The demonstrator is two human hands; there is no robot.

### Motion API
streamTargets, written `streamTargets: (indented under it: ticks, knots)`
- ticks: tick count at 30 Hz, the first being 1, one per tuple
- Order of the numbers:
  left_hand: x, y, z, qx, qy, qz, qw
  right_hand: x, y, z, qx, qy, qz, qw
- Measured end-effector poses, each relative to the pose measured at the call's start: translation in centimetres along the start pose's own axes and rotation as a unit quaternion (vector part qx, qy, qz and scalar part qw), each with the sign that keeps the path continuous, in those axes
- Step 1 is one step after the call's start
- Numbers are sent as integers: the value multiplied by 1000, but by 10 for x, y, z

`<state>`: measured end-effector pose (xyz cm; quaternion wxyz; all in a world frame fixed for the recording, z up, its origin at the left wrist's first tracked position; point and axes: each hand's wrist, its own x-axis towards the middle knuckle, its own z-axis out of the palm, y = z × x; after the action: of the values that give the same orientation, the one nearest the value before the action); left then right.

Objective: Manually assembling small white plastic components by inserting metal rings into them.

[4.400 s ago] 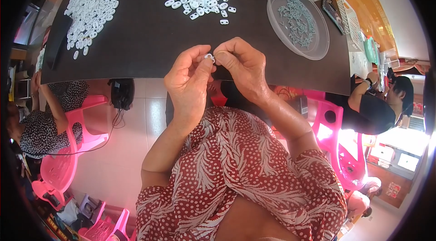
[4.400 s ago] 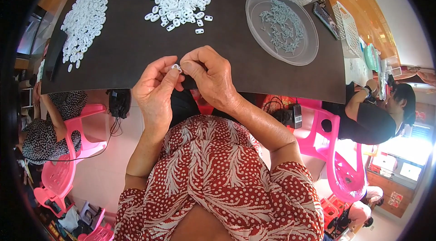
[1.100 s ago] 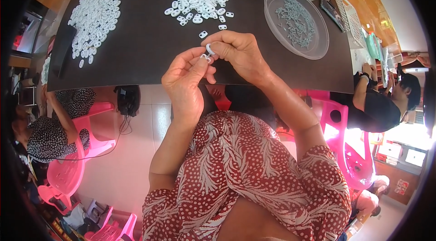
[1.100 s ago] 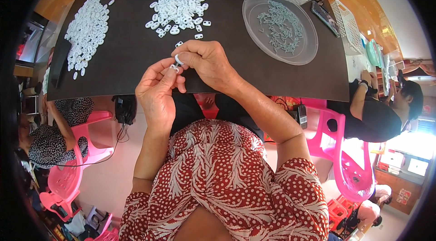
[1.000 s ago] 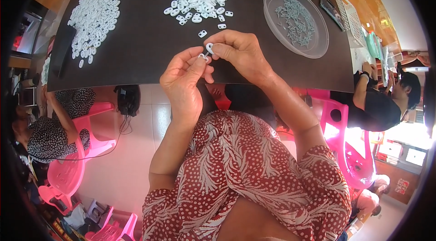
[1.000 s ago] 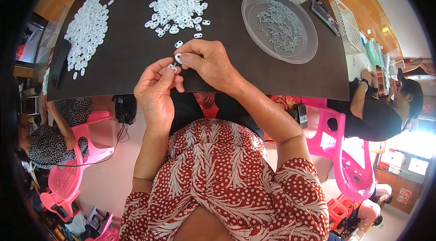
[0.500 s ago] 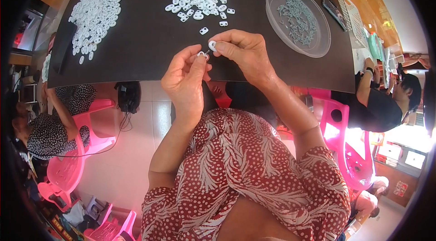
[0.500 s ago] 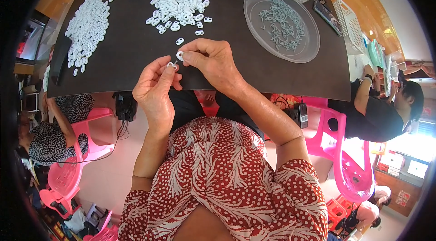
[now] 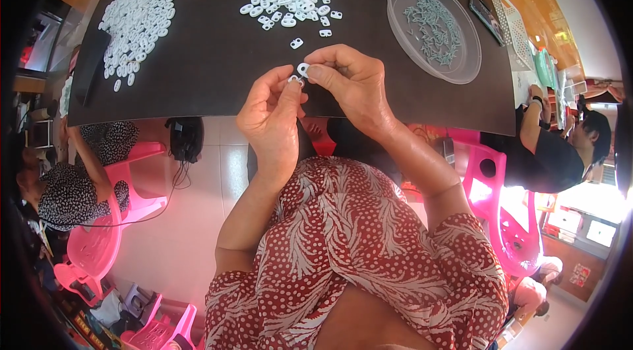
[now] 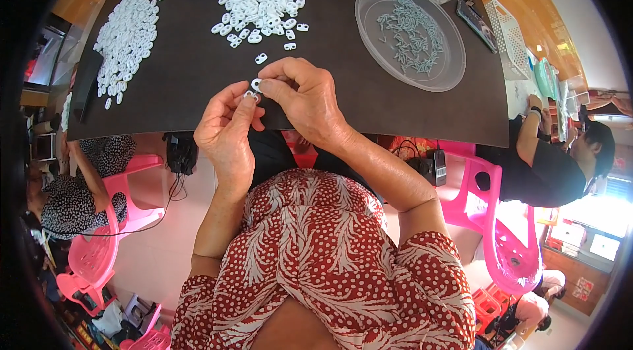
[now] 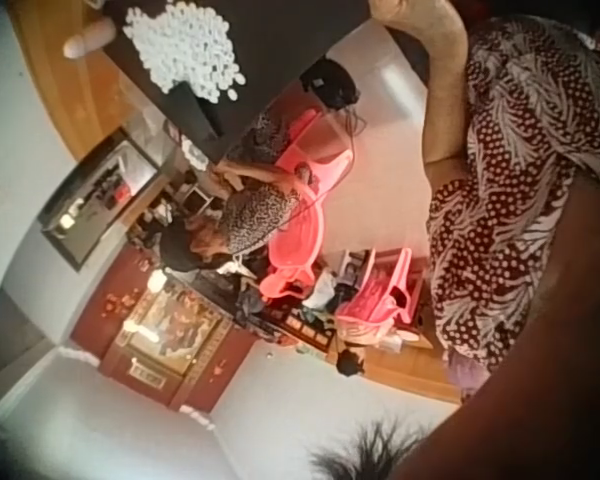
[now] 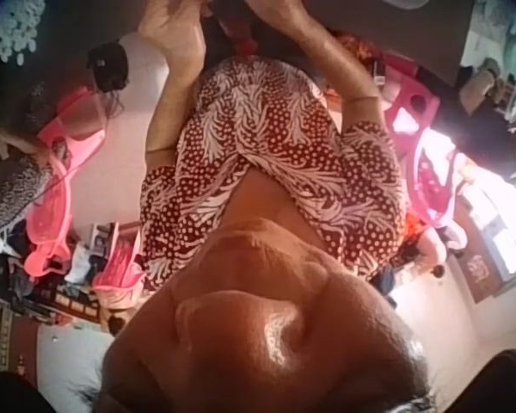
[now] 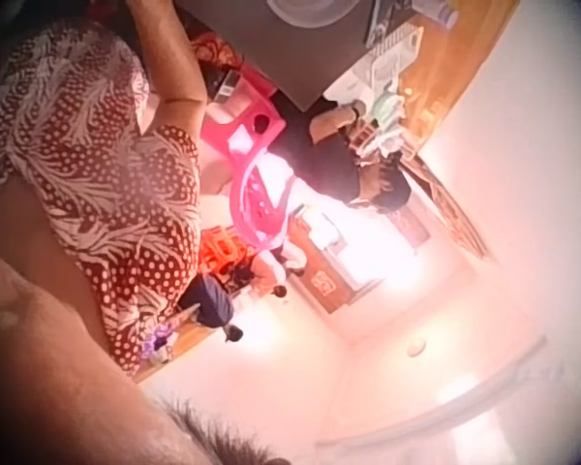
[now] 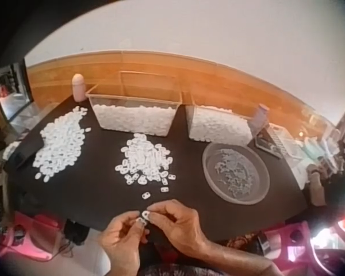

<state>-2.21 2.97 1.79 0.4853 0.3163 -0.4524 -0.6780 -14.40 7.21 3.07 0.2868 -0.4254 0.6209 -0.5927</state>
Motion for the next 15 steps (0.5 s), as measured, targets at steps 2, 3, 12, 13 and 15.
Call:
streamTargets:
  ticks: [2, 3, 12, 13, 15]
  knots:
    - [0, -1, 1, -6, 0, 2, 1000, -2, 0, 3, -16, 24, -6, 1000]
    - [0, -1, 1, -5, 0, 3, 1000, -3, 2, 4, -16, 24, -6, 1000]
    - [0, -1, 3, -41, 3, -9, 999, -5, 1, 8, -162, 42, -168, 971]
    - [0, -2, 3, -53, 5, -12, 998, -6, 2, 8, -172, 37, -179, 968]
    - [3, -4, 2, -68, 0, -18, 998, -6, 2, 6, -181, 32, -188, 965]
